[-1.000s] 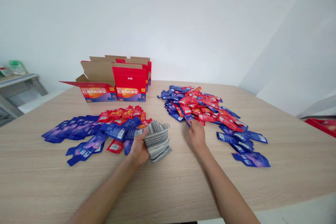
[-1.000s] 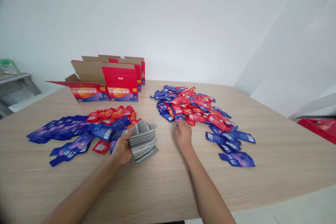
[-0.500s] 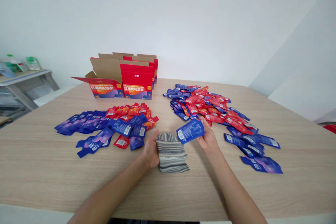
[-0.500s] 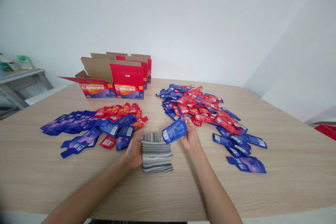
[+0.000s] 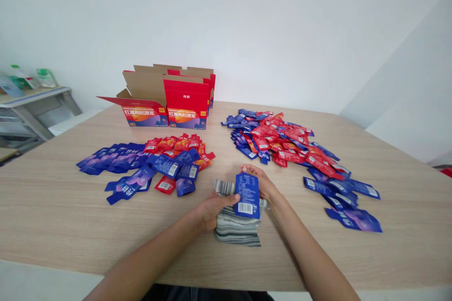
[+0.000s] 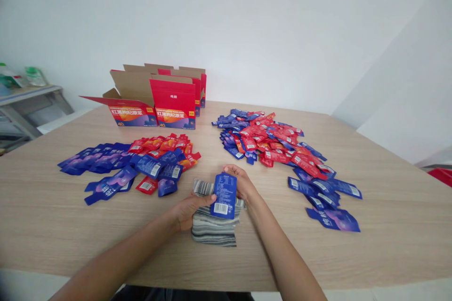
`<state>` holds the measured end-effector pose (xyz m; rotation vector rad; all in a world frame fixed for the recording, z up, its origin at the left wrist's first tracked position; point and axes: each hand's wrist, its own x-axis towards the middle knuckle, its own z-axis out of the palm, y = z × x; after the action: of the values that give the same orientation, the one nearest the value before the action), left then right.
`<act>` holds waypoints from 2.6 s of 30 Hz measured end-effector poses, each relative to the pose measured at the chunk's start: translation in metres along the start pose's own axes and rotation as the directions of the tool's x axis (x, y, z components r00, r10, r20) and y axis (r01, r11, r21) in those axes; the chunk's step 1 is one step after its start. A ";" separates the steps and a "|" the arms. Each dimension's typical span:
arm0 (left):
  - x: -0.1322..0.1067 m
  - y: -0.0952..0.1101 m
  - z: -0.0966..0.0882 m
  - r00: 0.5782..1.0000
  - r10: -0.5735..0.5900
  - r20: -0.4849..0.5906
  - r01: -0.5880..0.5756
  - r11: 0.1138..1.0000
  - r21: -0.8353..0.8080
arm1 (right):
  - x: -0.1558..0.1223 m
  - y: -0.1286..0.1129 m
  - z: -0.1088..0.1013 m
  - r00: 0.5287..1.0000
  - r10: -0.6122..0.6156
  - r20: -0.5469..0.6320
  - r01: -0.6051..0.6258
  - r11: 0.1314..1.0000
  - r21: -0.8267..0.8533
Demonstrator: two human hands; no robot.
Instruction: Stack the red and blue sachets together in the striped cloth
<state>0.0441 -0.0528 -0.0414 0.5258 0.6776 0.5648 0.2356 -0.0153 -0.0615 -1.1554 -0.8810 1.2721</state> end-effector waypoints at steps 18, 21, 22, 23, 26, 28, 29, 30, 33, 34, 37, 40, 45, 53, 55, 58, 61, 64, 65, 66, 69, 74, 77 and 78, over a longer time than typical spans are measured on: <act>0.001 0.030 0.000 0.961 0.175 -0.215 -0.237 0.921 -0.310 | -0.055 0.006 0.042 0.589 -0.613 0.526 0.686 0.035 -0.727; -0.006 0.030 0.003 0.994 0.113 -0.001 -0.105 0.920 -0.378 | -0.055 0.007 0.046 0.564 -0.639 0.524 0.652 -0.045 -0.757; -0.008 0.030 0.005 0.993 0.113 0.044 -0.088 0.920 -0.383 | -0.054 0.006 0.045 0.555 -0.639 0.533 0.649 -0.068 -0.758; -0.009 0.031 0.006 0.990 0.114 0.078 -0.076 0.922 -0.381 | -0.053 0.004 0.043 0.547 -0.634 0.547 0.656 -0.082 -0.751; -0.012 0.032 0.007 0.983 0.114 0.141 -0.056 0.930 -0.364 | -0.050 0.002 0.036 0.530 -0.603 0.596 0.710 -0.067 -0.701; -0.012 0.032 0.006 0.978 0.111 0.174 -0.043 0.934 -0.356 | -0.048 0.002 0.035 0.527 -0.594 0.608 0.736 -0.038 -0.675; -0.011 0.032 0.005 0.975 0.112 0.191 -0.038 0.935 -0.353 | -0.048 0.003 0.035 0.525 -0.596 0.608 0.743 -0.028 -0.669; -0.011 0.032 0.004 0.971 0.117 0.208 -0.037 0.935 -0.353 | -0.047 0.003 0.035 0.523 -0.600 0.606 0.746 -0.021 -0.665; -0.010 0.035 0.002 0.954 0.157 0.254 -0.050 0.923 -0.381 | -0.048 -0.001 0.037 0.505 -0.593 0.627 0.762 -0.035 -0.646; -0.010 0.037 0.001 0.949 0.171 0.265 -0.054 0.916 -0.397 | -0.049 -0.003 0.037 0.497 -0.581 0.644 0.770 -0.047 -0.636; -0.010 0.043 -0.003 0.939 0.207 0.276 -0.067 0.895 -0.442 | -0.052 -0.010 0.035 0.474 -0.525 0.707 0.800 -0.079 -0.595; -0.008 0.052 -0.012 0.931 0.246 0.270 -0.095 0.876 -0.473 | -0.056 -0.012 0.033 0.461 -0.469 0.753 0.820 -0.100 -0.564; -0.006 0.063 -0.024 0.917 0.308 0.254 -0.156 0.862 -0.483 | -0.058 -0.008 0.037 0.447 -0.454 0.771 0.826 -0.121 -0.550; -0.007 0.033 -0.008 0.920 0.160 0.358 -0.023 0.933 -0.359 | -0.050 -0.008 0.029 0.510 -0.464 0.725 0.716 -0.239 -0.656; -0.007 0.026 -0.005 0.917 0.138 0.374 -0.005 0.942 -0.335 | -0.047 -0.010 0.025 0.518 -0.442 0.732 0.717 -0.242 -0.654; -0.005 0.026 -0.007 0.894 0.196 0.404 -0.031 0.925 -0.379 | -0.045 -0.014 0.024 0.463 -0.431 0.774 0.762 -0.252 -0.596; -0.002 0.037 -0.015 0.870 0.276 0.408 -0.058 0.880 -0.472 | -0.047 -0.017 0.028 0.411 -0.432 0.803 0.786 -0.279 -0.552; 0.001 0.050 -0.022 0.887 0.298 0.353 -0.070 0.842 -0.535 | -0.051 -0.018 0.033 0.387 -0.389 0.836 0.811 -0.287 -0.509; 0.001 0.053 -0.024 0.895 0.299 0.332 -0.077 0.835 -0.544 | -0.053 -0.018 0.033 0.393 -0.370 0.842 0.815 -0.284 -0.505; 0.001 0.057 -0.026 0.901 0.301 0.312 -0.088 0.831 -0.549 | -0.055 -0.019 0.034 0.405 -0.354 0.843 0.815 -0.279 -0.508; -0.001 0.064 -0.027 0.906 0.323 0.272 -0.130 0.826 -0.548 | -0.061 -0.020 0.034 0.422 -0.325 0.846 0.818 -0.266 -0.510; -0.006 0.065 -0.026 0.905 0.309 0.294 -0.122 0.848 -0.516 | -0.068 -0.026 0.037 0.407 -0.289 0.867 0.844 -0.244 -0.477; -0.005 0.056 -0.023 0.888 0.303 0.346 -0.110 0.871 -0.479 | -0.071 -0.029 0.040 0.460 -0.275 0.844 0.831 -0.201 -0.518; -0.005 0.051 -0.022 0.887 0.288 0.360 -0.099 0.881 -0.462 | -0.071 -0.029 0.041 0.480 -0.270 0.835 0.825 -0.184 -0.534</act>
<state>0.0095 -0.0126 -0.0226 0.2803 0.0712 0.7448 0.1940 -0.0768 -0.0166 -0.9858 -2.5511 -0.1623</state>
